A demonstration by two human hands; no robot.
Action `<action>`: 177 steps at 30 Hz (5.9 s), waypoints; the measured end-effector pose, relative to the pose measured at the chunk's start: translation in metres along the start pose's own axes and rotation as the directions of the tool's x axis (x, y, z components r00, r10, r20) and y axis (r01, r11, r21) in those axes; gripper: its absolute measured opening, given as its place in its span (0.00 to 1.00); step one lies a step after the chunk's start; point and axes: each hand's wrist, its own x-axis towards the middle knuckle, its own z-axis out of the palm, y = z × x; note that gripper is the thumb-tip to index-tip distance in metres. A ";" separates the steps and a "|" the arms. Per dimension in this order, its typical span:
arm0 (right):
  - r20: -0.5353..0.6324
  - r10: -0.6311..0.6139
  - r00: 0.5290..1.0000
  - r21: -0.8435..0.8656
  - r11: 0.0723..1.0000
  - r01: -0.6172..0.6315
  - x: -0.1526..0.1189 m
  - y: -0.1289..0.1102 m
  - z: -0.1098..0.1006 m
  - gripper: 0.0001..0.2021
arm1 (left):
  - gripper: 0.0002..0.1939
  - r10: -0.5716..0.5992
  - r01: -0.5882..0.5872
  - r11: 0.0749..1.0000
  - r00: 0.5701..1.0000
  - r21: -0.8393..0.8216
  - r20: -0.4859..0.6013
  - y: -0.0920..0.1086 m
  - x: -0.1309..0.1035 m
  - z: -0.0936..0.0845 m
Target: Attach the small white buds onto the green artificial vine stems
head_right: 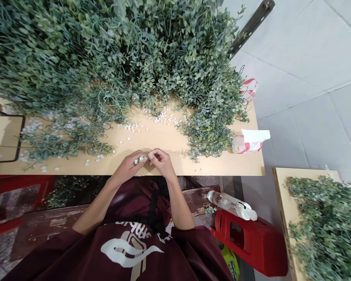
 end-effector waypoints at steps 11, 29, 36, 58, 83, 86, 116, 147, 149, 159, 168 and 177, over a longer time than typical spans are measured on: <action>-0.038 0.139 0.990 0.338 0.934 -0.118 -0.003 0.006 0.013 0.12 | 0.14 -0.012 0.011 1.000 0.999 -0.021 -0.051 0.004 -0.002 -0.001; -0.200 0.079 0.977 0.342 0.940 -0.006 -0.010 0.010 0.023 0.12 | 0.14 0.010 -0.007 0.999 0.997 0.034 -0.076 0.001 -0.004 0.002; -0.210 0.086 0.974 0.290 0.957 -0.021 -0.014 0.009 0.020 0.09 | 0.14 -0.007 0.009 0.999 0.996 0.031 -0.086 -0.003 -0.006 0.004; -0.232 0.080 0.969 0.240 0.970 -0.023 -0.014 0.010 0.024 0.10 | 0.14 -0.044 0.043 0.999 0.999 -0.019 -0.026 0.001 -0.002 0.000; -0.209 -0.011 0.978 -0.086 0.996 -0.007 -0.044 0.001 0.010 0.07 | 0.13 0.036 -0.043 0.992 0.998 0.115 0.060 -0.001 -0.007 0.004; -0.252 0.030 0.967 -0.111 0.992 -0.060 -0.067 -0.002 -0.007 0.08 | 0.16 0.059 -0.070 0.993 0.993 0.099 0.105 -0.001 -0.010 0.002; -0.391 0.444 0.806 0.581 0.798 -0.158 -0.136 0.079 -0.073 0.23 | 0.13 0.045 -0.012 0.389 0.999 0.921 -0.005 0.047 0.256 -0.045; -0.445 0.448 0.775 0.362 0.882 -0.302 -0.134 0.100 -0.079 0.27 | 0.07 0.266 -0.071 0.874 0.898 0.481 -0.351 0.057 0.235 -0.031; -0.290 0.437 0.852 0.236 0.895 -0.378 -0.135 0.085 -0.070 0.25 | 0.08 0.261 -0.157 0.951 0.870 0.267 -0.419 0.062 0.216 -0.031; 0.008 0.094 0.996 0.292 0.952 -0.092 -0.090 -0.015 -0.012 0.22 | 0.17 0.117 -0.167 0.982 0.905 -0.088 -0.409 0.046 0.049 0.022; -0.211 0.060 0.976 0.213 0.977 -0.014 -0.041 -0.016 0.008 0.13 | 0.19 -0.034 -0.063 0.895 0.978 -0.441 -0.208 0.006 -0.026 0.024; -0.106 0.046 0.993 -0.102 0.993 -0.057 -0.031 -0.013 0.007 0.13 | 0.23 -0.238 0.089 0.866 0.939 -0.491 -0.250 -0.003 -0.023 0.000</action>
